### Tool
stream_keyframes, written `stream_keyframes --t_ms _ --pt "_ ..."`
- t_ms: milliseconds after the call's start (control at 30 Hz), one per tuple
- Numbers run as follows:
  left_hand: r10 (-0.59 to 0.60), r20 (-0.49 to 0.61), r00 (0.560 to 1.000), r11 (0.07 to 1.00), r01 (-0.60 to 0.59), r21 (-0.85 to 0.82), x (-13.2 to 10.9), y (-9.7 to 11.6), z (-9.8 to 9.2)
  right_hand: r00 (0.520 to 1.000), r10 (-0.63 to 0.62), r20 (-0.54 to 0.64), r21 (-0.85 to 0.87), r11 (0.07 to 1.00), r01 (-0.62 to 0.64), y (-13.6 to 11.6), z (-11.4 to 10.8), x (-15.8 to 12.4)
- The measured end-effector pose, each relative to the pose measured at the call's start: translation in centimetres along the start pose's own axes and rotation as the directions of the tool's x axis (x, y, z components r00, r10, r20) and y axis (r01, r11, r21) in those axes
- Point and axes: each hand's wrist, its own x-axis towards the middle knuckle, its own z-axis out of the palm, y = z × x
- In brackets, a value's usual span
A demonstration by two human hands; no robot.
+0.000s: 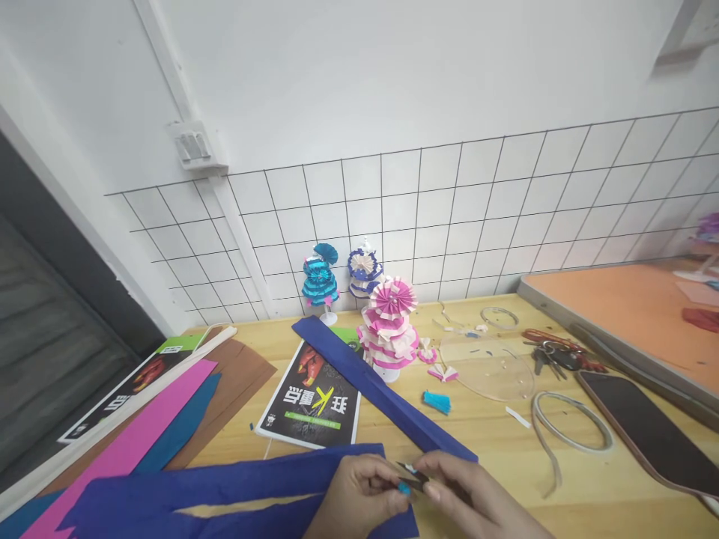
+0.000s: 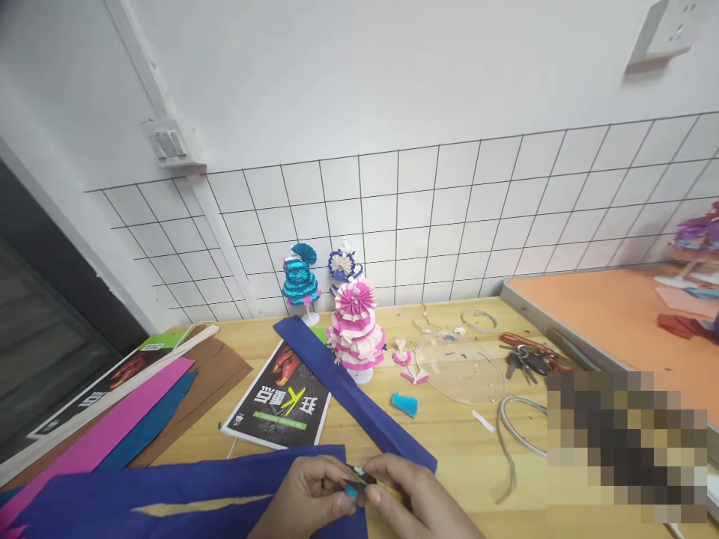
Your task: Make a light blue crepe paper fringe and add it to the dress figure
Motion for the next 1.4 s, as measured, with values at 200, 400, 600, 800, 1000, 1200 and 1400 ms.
stream_keyframes --t_ms 200,400,600,800,1000,1200,1400 --pt "0.062 -0.042 0.997 0.997 -0.06 0.043 0.3 -0.7 -0.2 0.998 -0.035 0.057 -0.086 0.996 0.04 -0.5 -0.2 0.1" --pt "0.05 -0.037 0.998 0.994 -0.046 0.097 0.2 -0.4 -0.3 0.997 -0.032 0.074 -0.136 0.99 0.042 -0.8 0.0 0.0" --pt "0.045 -0.056 0.997 0.993 -0.038 0.11 0.1 -0.2 -0.2 0.994 -0.058 0.092 -0.135 0.988 0.07 -0.8 -0.2 0.1" --pt "0.036 -0.042 0.998 0.994 -0.031 0.101 0.3 -0.8 -0.3 0.995 -0.04 0.091 -0.203 0.977 0.058 -0.7 -0.1 0.2" --pt "0.05 -0.046 0.998 0.988 -0.043 0.146 0.1 -1.1 -0.4 0.997 -0.051 0.061 -0.237 0.969 0.064 -0.5 0.0 0.1" --pt "0.036 -0.039 0.999 0.991 -0.031 0.131 0.1 -1.1 -0.4 0.997 -0.051 0.061 -0.264 0.962 0.065 -0.5 -0.2 0.1" --pt "0.034 -0.045 0.998 0.995 -0.03 0.094 0.1 -1.3 -0.4 0.999 -0.043 0.025 -0.236 0.97 0.048 -0.2 0.1 0.0"
